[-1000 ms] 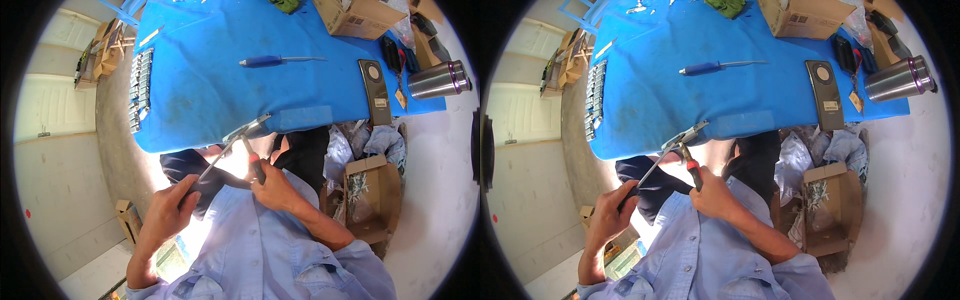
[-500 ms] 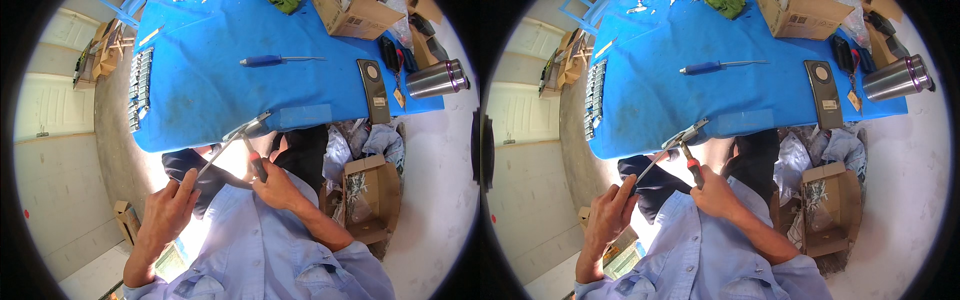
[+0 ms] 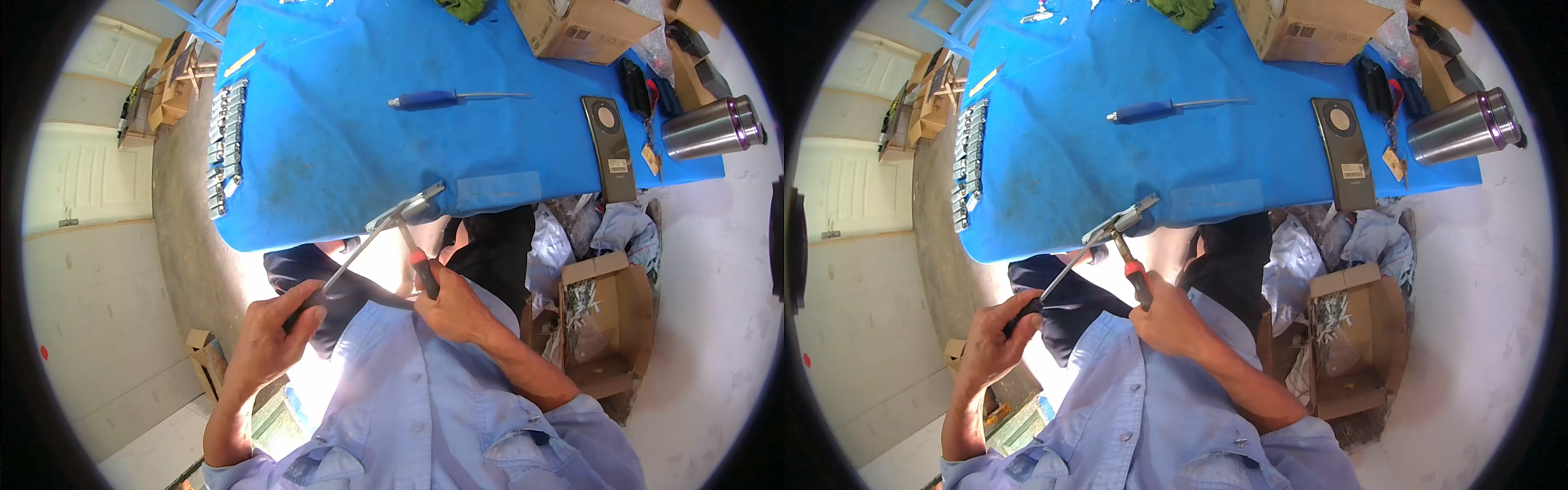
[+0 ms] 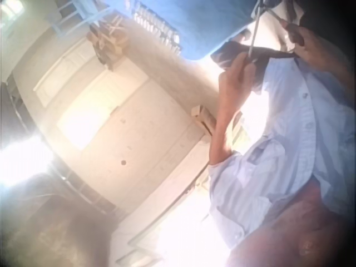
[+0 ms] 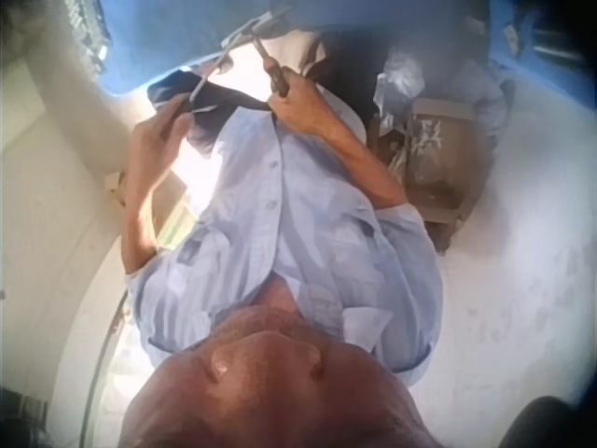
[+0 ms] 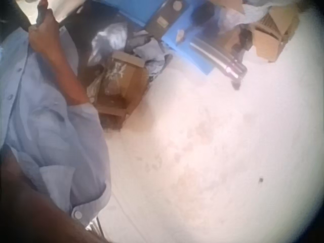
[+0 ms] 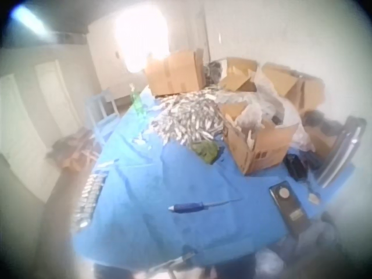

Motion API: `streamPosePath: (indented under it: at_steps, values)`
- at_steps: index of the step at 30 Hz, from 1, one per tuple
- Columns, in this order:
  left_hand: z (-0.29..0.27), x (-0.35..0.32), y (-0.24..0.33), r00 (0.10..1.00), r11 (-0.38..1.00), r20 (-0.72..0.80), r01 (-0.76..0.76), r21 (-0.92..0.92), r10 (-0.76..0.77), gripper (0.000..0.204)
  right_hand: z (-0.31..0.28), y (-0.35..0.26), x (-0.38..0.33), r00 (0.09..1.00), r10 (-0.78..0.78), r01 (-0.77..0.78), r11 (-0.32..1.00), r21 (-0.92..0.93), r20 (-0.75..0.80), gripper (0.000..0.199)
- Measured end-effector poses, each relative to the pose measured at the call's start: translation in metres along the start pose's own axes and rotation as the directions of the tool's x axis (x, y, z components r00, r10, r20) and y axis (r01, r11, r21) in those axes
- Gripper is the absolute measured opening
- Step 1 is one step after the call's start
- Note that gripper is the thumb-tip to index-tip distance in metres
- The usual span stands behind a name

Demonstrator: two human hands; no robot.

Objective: The person uses a screwdriver to secure a component into a metal housing and then uses pliers to manipulate a wire while holding the assembly.

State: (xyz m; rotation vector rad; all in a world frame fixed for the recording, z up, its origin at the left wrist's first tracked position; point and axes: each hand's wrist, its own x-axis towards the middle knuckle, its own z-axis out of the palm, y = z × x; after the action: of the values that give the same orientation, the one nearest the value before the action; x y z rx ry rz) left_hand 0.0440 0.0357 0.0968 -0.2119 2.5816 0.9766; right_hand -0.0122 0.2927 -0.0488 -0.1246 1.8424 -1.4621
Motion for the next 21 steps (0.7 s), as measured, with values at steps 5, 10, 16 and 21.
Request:
streamPosePath:
  at_steps: [5, 10, 16, 21]
  values:
    - [0.005, -0.007, 0.013, 0.989, 0.938, -0.082, -0.091, 0.336, 0.125, 0.041, 0.001, -0.001, -0.001, 1.0, -0.009, 0.009, 0.999, 0.031, -0.014, 0.026]
    - [0.004, -0.008, 0.015, 0.988, 0.899, -0.071, -0.094, 0.427, 0.137, 0.043, -0.003, -0.003, 0.0, 1.0, 0.015, -0.015, 1.0, 0.005, 0.008, 0.027]
    - [0.007, -0.005, 0.013, 0.991, 0.948, -0.04, -0.111, 0.297, 0.128, 0.04, 0.004, 0.007, 0.003, 0.999, -0.033, 0.033, 0.999, 0.017, -0.005, 0.039]
    - [0.005, -0.019, 0.016, 0.985, 0.956, -0.129, -0.076, 0.283, 0.117, 0.04, 0.005, 0.001, 0.001, 1.0, -0.003, 0.003, 1.0, 0.004, 0.012, 0.042]
